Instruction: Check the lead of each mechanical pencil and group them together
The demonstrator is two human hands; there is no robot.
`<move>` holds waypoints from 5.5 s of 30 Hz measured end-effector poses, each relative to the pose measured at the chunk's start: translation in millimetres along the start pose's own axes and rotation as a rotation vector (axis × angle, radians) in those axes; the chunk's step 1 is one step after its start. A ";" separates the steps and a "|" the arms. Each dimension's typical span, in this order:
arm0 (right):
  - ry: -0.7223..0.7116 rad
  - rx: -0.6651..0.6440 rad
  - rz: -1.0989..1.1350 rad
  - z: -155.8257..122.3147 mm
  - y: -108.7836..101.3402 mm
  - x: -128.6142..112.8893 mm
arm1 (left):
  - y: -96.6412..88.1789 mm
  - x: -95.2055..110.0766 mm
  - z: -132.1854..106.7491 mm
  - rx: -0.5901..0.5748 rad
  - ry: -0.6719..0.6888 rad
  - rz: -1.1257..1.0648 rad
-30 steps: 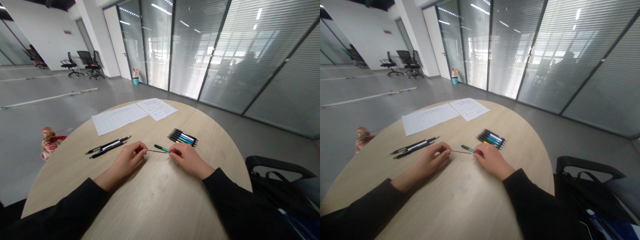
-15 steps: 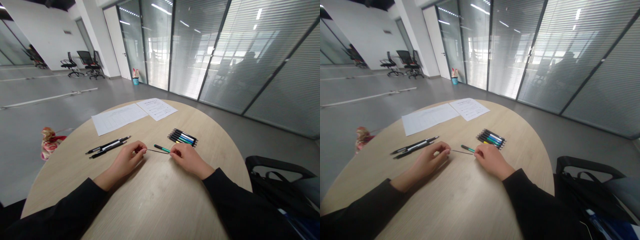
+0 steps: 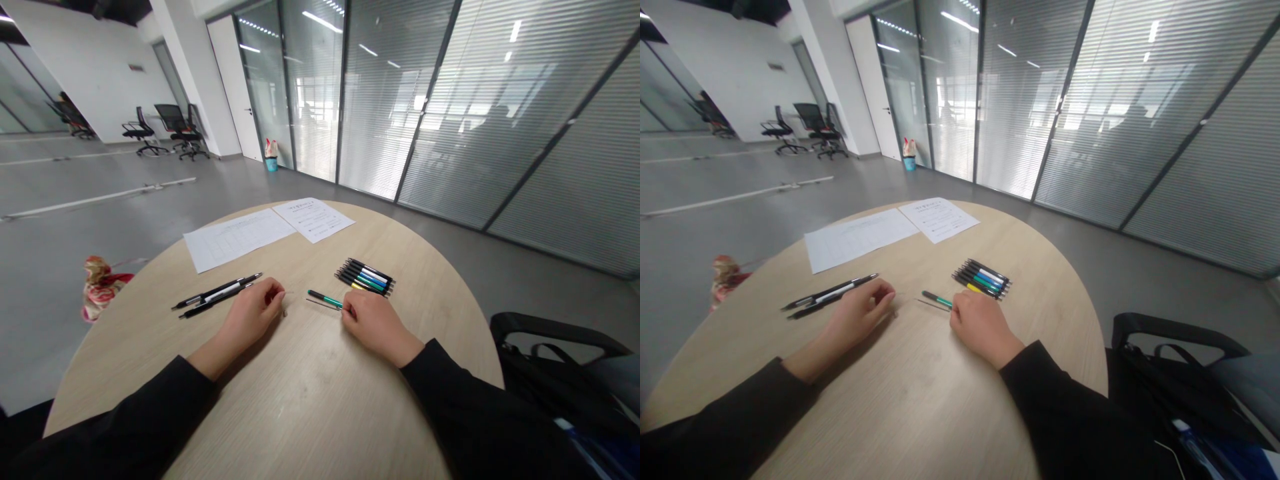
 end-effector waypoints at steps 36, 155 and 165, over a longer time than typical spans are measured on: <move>0.010 -0.052 -0.144 -8.1 20.2 -10.8 | 13.7 -12.8 -4.4 -0.145 0.061 0.149; 0.039 0.213 0.512 0.4 11.5 38.4 | -7.0 -14.9 -4.1 0.163 0.055 0.182; 0.036 0.217 0.496 0.3 11.1 39.5 | -6.6 -11.3 -4.0 0.147 0.093 0.180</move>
Point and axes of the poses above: each hand's wrist, its own z-axis towards the middle knuckle, its own y-axis out of the palm, x = y × z, the point moved 4 cm from there along z, towards the middle knuckle, and after that the axes turned 13 degrees about z, right-handed, at the moved point
